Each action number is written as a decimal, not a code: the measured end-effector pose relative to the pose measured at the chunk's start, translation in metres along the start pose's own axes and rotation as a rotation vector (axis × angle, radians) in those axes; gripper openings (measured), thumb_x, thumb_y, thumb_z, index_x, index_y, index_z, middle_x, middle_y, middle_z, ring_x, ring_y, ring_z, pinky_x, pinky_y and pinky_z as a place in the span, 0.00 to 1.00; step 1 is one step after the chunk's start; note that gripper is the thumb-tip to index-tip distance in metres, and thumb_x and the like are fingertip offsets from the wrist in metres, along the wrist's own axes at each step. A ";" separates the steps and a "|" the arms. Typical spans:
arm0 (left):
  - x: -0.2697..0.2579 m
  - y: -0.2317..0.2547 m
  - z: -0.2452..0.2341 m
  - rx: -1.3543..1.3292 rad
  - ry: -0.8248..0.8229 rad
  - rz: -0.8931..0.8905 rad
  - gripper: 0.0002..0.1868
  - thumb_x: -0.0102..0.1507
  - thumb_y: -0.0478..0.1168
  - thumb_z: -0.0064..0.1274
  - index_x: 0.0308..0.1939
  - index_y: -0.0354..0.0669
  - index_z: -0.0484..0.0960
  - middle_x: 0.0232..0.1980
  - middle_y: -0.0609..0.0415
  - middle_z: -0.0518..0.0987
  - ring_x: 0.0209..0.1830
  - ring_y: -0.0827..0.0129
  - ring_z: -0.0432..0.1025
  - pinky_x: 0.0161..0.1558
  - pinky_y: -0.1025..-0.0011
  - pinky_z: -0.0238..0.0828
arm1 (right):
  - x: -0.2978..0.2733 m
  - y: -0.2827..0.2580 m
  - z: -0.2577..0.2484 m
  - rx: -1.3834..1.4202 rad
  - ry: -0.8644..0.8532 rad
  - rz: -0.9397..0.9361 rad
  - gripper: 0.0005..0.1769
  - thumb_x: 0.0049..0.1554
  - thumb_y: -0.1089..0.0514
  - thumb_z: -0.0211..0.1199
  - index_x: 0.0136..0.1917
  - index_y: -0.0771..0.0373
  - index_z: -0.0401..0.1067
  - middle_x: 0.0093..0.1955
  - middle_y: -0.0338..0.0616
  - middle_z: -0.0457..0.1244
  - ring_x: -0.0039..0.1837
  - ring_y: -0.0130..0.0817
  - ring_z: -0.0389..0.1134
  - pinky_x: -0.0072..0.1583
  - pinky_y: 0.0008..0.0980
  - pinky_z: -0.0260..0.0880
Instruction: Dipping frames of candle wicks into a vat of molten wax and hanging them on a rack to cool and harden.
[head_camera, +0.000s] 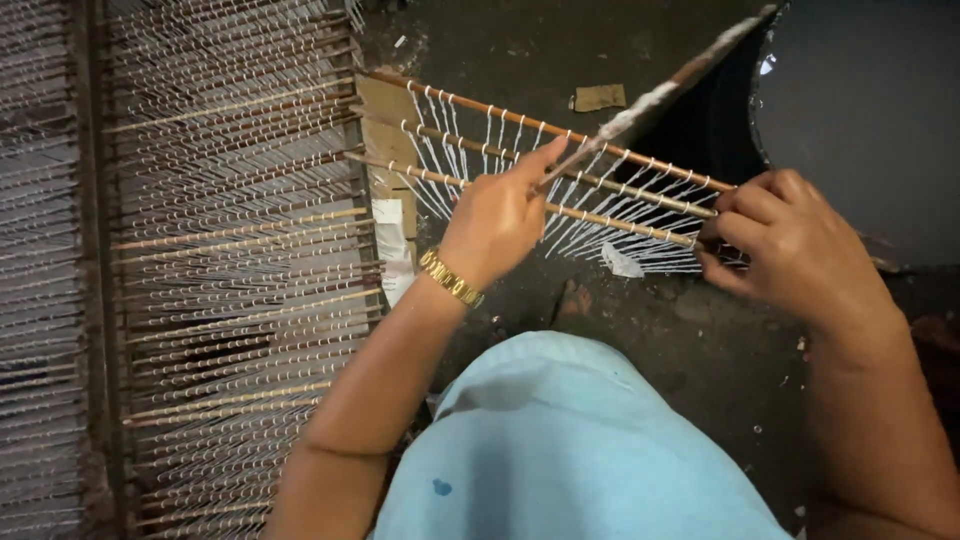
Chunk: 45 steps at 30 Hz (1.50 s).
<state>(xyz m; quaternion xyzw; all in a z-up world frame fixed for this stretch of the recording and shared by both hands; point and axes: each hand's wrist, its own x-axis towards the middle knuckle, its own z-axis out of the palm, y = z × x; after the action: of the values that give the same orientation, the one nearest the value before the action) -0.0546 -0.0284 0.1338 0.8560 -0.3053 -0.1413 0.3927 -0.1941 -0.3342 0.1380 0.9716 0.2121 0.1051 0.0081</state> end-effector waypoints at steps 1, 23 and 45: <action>0.003 -0.001 0.004 -0.002 0.002 -0.003 0.34 0.64 0.33 0.38 0.76 0.54 0.65 0.21 0.56 0.76 0.16 0.66 0.65 0.21 0.64 0.59 | -0.002 0.000 0.000 0.001 -0.002 -0.004 0.11 0.51 0.52 0.76 0.43 0.55 0.76 0.50 0.36 0.67 0.59 0.43 0.65 0.59 0.38 0.69; 0.006 -0.034 -0.039 0.120 0.191 -0.165 0.28 0.65 0.30 0.38 0.69 0.50 0.74 0.61 0.43 0.80 0.11 0.78 0.62 0.09 0.78 0.57 | -0.030 0.007 0.002 0.000 -0.055 0.067 0.08 0.53 0.51 0.73 0.45 0.49 0.76 0.51 0.28 0.67 0.59 0.37 0.65 0.62 0.35 0.68; 0.017 -0.035 -0.042 0.084 0.171 -0.124 0.29 0.65 0.31 0.38 0.72 0.47 0.70 0.26 0.54 0.80 0.15 0.69 0.64 0.17 0.68 0.57 | -0.053 0.009 0.003 0.002 -0.085 0.126 0.09 0.51 0.52 0.74 0.43 0.49 0.76 0.51 0.30 0.67 0.60 0.41 0.66 0.62 0.37 0.67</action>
<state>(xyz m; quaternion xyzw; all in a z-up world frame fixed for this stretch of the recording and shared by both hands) -0.0070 0.0030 0.1342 0.8979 -0.2227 -0.0791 0.3714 -0.2365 -0.3638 0.1254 0.9865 0.1503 0.0641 0.0096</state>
